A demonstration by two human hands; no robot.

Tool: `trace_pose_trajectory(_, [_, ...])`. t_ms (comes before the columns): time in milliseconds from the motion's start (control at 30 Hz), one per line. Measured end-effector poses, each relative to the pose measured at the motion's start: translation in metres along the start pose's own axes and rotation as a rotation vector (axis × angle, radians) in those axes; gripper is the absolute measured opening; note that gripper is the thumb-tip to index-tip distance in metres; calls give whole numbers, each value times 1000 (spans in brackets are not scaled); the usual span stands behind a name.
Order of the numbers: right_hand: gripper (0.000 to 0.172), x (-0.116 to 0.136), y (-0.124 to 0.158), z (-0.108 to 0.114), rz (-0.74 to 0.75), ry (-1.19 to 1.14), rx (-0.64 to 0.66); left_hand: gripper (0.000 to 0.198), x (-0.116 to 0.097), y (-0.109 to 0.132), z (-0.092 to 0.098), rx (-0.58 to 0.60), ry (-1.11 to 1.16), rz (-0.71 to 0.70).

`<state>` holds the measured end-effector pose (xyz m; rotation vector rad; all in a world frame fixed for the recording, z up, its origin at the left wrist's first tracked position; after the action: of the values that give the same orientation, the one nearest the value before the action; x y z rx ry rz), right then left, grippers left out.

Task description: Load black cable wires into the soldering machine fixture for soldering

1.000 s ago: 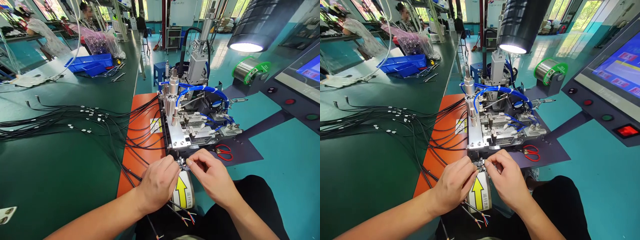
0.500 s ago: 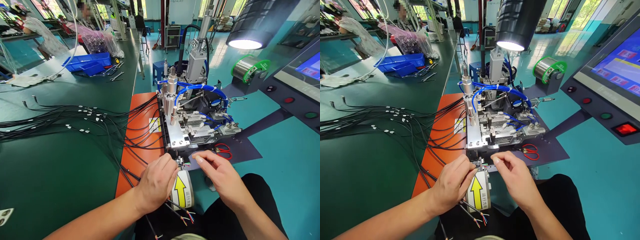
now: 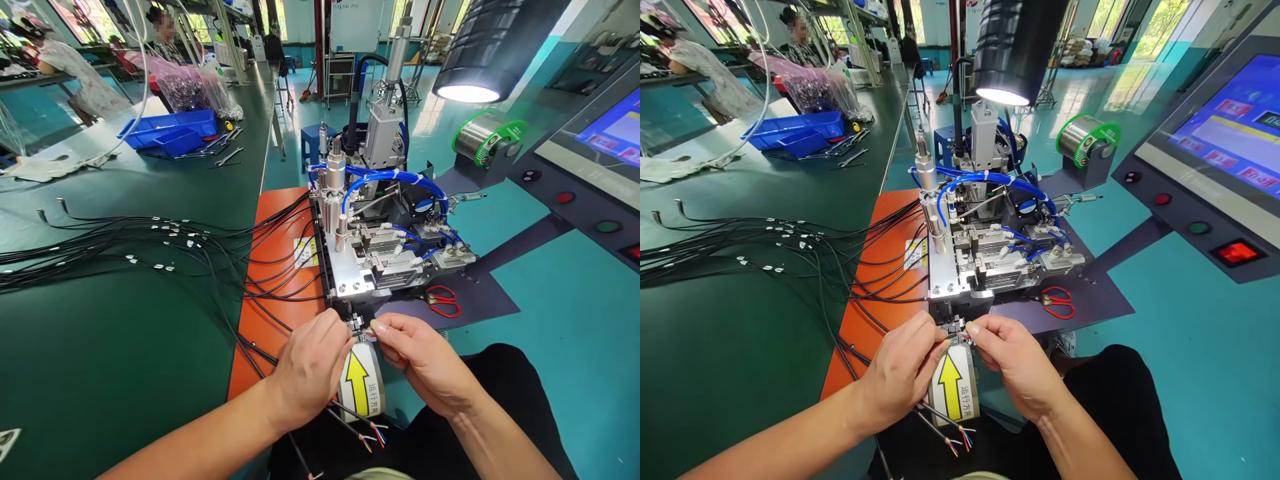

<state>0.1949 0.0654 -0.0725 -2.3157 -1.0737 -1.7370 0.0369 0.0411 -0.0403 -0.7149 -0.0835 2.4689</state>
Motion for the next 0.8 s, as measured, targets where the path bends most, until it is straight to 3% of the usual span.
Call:
trace_pose_trajectory(233, [30,-4,-2,-3,-6,-121,60,18,4,-2,2,1,115,47])
trace_pose_trajectory(367, [32,-4,-2,-8,61,-91,4,17,6,-3,5,3,191,87])
trace_pose_trajectory(600, [28,1,1,-6,222,270,-226,19,5,-1,4,4,188,98])
trace_pose_trajectory(800, [29,4,1,3,231,532,-257,19,6,0,3,-57,111,59])
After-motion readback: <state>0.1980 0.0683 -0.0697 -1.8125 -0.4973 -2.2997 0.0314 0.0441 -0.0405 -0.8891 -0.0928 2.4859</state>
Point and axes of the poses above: each hand's wrist, its own y-axis away from the middle knuckle, its own z-axis out of the back of the hand, x = y × z, the point moved 5 cm from there along -y, towards the middle knuckle, and after that the axes turned 10 degrees about x, right-handed, at the moved point
